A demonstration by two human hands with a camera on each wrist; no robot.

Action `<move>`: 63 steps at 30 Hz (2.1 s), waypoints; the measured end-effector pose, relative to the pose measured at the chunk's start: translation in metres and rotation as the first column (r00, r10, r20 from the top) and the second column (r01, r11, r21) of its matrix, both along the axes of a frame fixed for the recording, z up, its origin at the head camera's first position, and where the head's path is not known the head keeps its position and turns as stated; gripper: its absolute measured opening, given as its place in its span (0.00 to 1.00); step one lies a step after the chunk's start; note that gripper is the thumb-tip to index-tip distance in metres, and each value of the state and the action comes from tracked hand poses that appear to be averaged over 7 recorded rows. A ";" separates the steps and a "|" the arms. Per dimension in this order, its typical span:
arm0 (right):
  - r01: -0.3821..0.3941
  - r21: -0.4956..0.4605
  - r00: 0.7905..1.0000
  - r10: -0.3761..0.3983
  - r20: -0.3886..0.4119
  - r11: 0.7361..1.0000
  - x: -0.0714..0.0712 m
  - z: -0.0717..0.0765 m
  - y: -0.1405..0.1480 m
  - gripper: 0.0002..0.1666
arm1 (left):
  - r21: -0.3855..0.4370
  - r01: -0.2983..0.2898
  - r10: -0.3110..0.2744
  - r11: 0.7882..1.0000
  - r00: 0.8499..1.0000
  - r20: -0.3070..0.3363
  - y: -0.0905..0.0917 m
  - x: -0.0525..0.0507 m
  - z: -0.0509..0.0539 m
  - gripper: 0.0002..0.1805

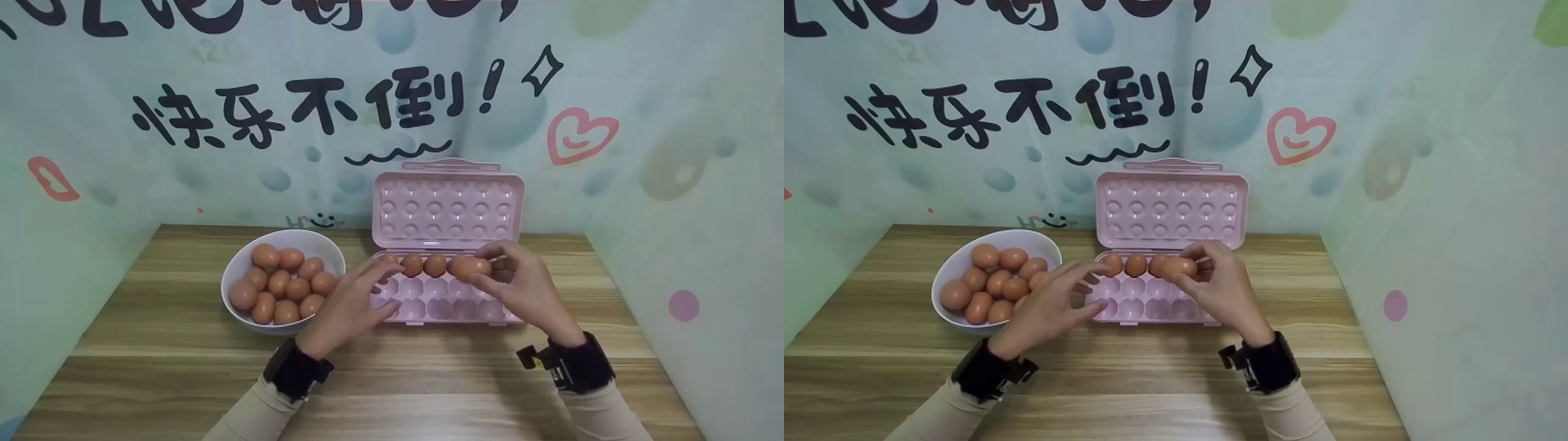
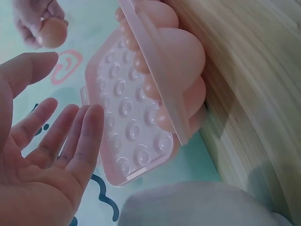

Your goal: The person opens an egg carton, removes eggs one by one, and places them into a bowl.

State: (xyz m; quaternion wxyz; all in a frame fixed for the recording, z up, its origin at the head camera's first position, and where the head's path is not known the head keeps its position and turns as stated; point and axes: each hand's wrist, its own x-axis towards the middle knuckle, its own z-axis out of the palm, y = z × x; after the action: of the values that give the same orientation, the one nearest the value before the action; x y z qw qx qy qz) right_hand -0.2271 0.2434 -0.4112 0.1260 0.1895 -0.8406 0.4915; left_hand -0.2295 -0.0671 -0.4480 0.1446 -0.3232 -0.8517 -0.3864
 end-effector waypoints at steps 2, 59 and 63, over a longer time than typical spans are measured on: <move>-0.026 -0.030 0.999 0.027 0.038 0.999 0.003 0.000 -0.007 0.20 | -0.003 0.004 -0.005 1.000 1.000 -0.016 0.003 -0.001 0.001 0.26; 0.105 0.020 0.994 -0.104 -0.013 0.994 0.000 0.006 0.010 0.19 | -0.098 -0.118 0.125 0.988 0.989 0.075 -0.075 -0.023 0.056 0.18; 0.123 0.032 0.992 -0.123 -0.014 0.992 -0.001 0.006 0.016 0.19 | -0.140 -0.154 0.174 0.978 0.974 0.145 -0.088 -0.035 0.055 0.16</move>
State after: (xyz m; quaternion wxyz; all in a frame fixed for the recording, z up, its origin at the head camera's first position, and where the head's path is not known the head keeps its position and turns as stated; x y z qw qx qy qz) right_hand -0.2283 0.2597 -0.4051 0.1577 0.1422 -0.8580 0.4677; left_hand -0.2648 -0.1551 -0.3925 0.0875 -0.2290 -0.9072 -0.3419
